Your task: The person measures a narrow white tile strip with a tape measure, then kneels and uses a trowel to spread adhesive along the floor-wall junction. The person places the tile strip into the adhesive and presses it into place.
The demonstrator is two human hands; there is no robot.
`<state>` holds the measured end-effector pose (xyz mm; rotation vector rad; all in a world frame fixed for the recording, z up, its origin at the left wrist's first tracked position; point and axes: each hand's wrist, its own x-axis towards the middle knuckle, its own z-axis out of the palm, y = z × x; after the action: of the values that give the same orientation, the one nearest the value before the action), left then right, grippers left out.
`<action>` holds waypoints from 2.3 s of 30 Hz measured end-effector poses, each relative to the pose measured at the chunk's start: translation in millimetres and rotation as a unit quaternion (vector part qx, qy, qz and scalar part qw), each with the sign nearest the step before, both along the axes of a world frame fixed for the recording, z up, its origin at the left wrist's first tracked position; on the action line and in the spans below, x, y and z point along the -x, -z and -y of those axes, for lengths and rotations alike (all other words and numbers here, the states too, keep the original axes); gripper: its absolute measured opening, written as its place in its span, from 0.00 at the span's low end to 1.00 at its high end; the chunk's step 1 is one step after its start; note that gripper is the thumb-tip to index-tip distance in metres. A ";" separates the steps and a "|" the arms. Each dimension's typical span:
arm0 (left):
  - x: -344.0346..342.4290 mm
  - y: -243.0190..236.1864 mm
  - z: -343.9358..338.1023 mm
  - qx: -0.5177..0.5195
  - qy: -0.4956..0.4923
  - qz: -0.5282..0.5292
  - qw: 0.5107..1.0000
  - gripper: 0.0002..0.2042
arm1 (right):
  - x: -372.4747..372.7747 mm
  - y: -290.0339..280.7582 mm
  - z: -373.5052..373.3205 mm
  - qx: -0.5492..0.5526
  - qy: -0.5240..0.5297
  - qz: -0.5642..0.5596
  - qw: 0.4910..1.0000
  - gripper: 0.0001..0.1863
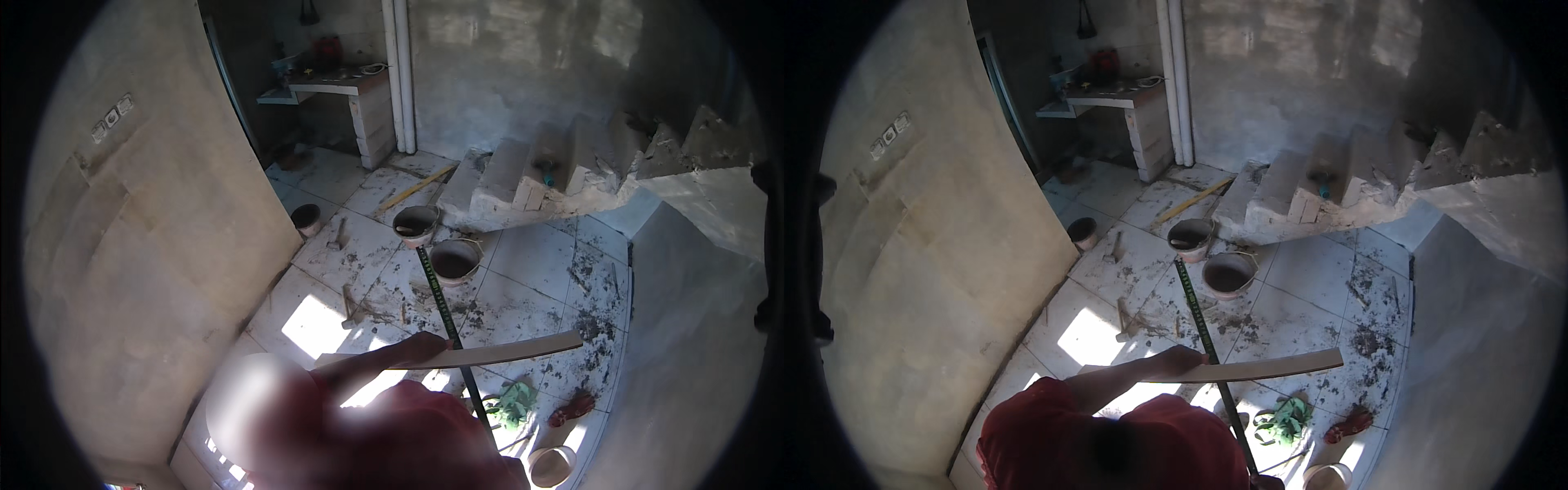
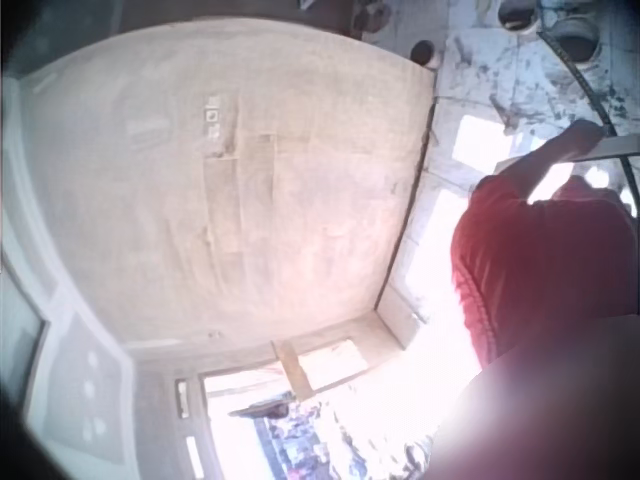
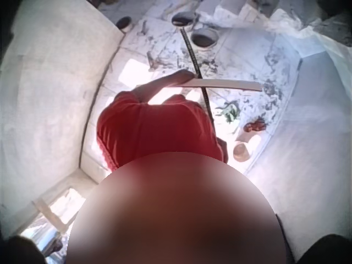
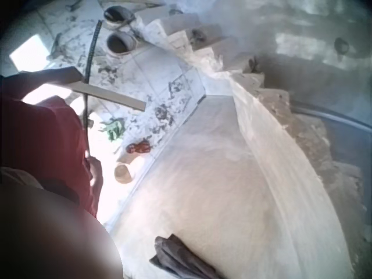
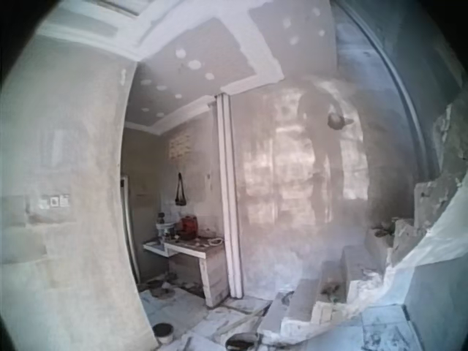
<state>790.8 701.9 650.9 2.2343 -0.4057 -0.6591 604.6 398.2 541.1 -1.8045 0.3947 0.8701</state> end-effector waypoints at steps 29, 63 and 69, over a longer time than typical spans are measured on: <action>-340.0 36.5 366.8 0.023 0.141 -0.141 0.980 0.15 | 77.6 -64.9 154.0 0.163 0.286 0.036 0.943 0.15; -471.3 169.6 456.5 -0.460 0.213 0.036 0.861 0.11 | -193.8 177.2 538.6 -0.164 0.729 -0.122 0.653 0.07; -484.7 208.4 556.7 -0.431 0.140 0.027 0.891 0.12 | -260.0 228.6 683.6 -0.013 0.557 -0.063 0.828 0.08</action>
<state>1275.5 145.2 442.5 3.0718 -0.5388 -1.0844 864.6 -285.4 312.5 -1.1496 1.3358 0.1359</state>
